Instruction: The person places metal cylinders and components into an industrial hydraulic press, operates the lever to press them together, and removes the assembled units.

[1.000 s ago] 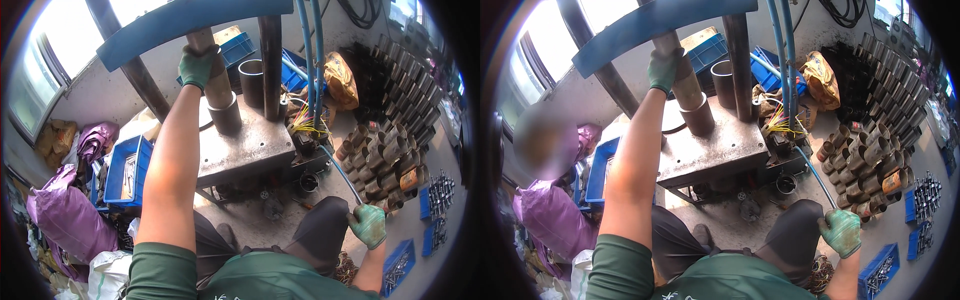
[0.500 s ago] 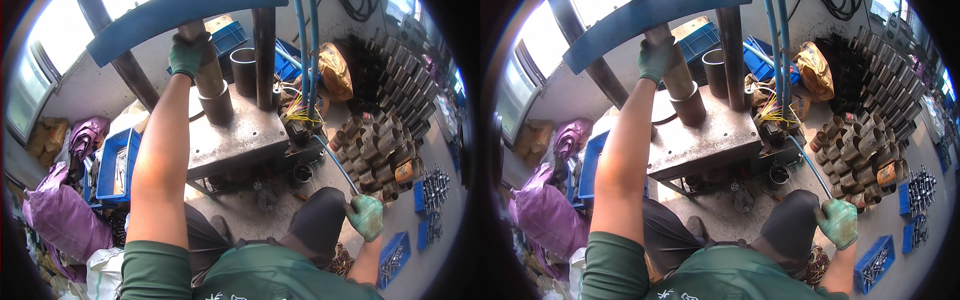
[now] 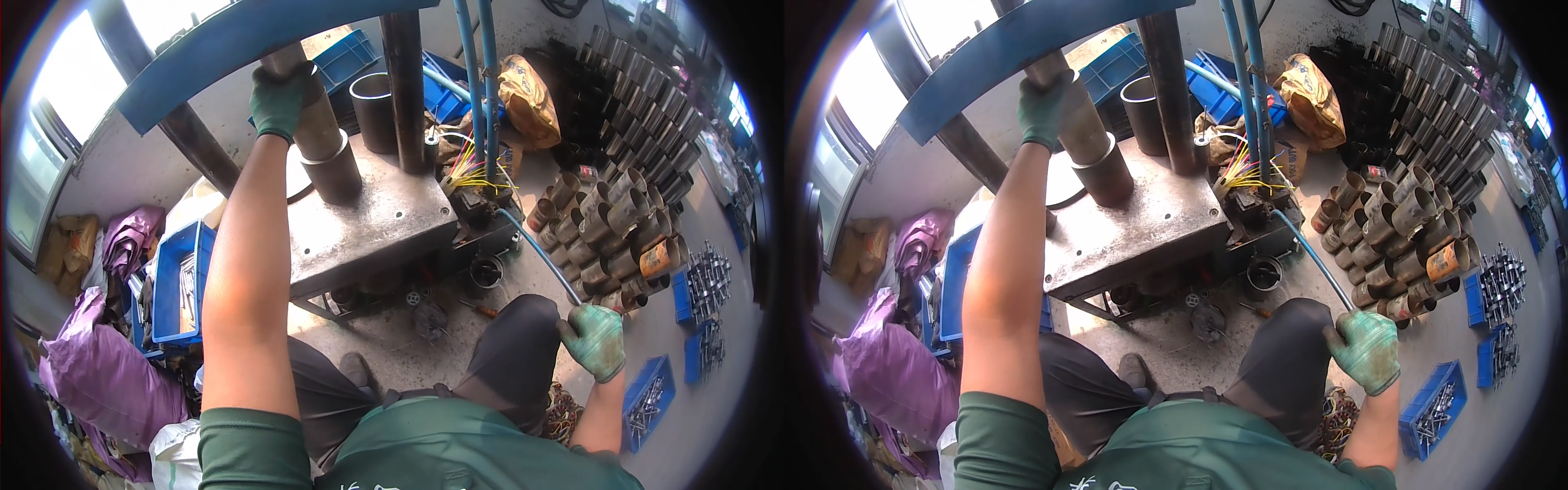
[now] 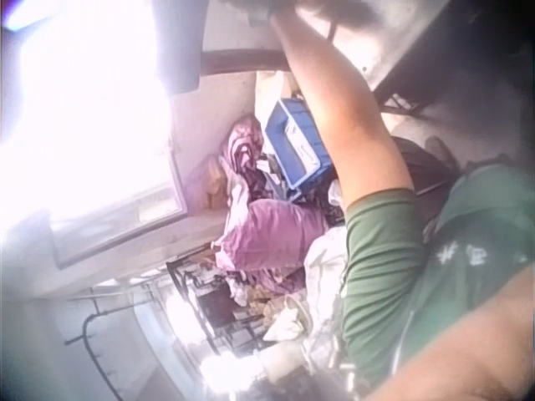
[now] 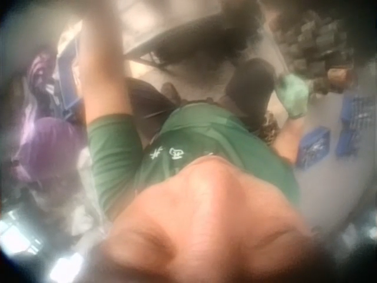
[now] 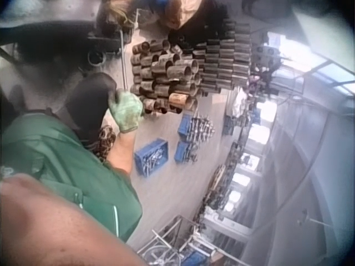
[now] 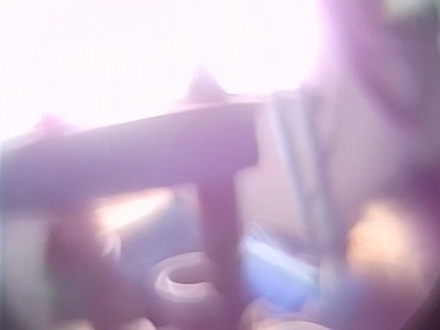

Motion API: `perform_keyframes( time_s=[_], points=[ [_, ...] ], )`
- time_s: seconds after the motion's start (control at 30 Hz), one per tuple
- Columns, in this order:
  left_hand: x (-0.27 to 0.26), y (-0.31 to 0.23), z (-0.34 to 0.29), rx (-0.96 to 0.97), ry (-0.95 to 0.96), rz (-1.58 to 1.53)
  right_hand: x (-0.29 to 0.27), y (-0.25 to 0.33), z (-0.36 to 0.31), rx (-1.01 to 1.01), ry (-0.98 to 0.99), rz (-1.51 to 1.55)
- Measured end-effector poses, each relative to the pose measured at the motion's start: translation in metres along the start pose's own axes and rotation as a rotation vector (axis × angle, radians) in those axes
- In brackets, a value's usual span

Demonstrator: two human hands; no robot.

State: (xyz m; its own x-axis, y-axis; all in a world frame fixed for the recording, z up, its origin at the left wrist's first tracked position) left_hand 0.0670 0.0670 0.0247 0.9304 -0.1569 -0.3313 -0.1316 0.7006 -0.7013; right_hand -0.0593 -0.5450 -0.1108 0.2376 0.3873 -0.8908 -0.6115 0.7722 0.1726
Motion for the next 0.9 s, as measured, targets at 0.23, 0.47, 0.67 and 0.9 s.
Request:
perform_keyframes(
  time_s=[0.23,0.47,0.67,0.9],
  points=[
    [0.005,0.003,-0.004,-0.005,0.01,0.028,0.001,-0.002,-0.002,0.009,0.001,-0.003],
    [0.005,0.008,-0.012,-0.02,-0.006,0.039,0.003,-0.004,-0.001,0.033,0.035,-0.011],
    [0.007,0.008,-0.017,-0.029,0.026,0.045,0.001,-0.003,0.001,0.026,0.017,0.002],
    [0.004,0.009,-0.025,-0.019,0.015,-0.025,0.002,-0.006,0.001,0.025,0.044,-0.003]
  ],
)
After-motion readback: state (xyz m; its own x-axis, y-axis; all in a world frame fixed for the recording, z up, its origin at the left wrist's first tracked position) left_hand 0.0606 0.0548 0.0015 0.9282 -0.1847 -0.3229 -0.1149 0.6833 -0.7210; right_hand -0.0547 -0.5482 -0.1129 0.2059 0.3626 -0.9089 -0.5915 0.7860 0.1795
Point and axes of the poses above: each hand's wrist, its own z-axis towards the middle knuckle, its own x-axis out of the palm, y = z × x, the point moved 8 cm from there along z, towards the middle knuckle, and after that the axes turned 7 degrees about -y, right-handed, at the moved point
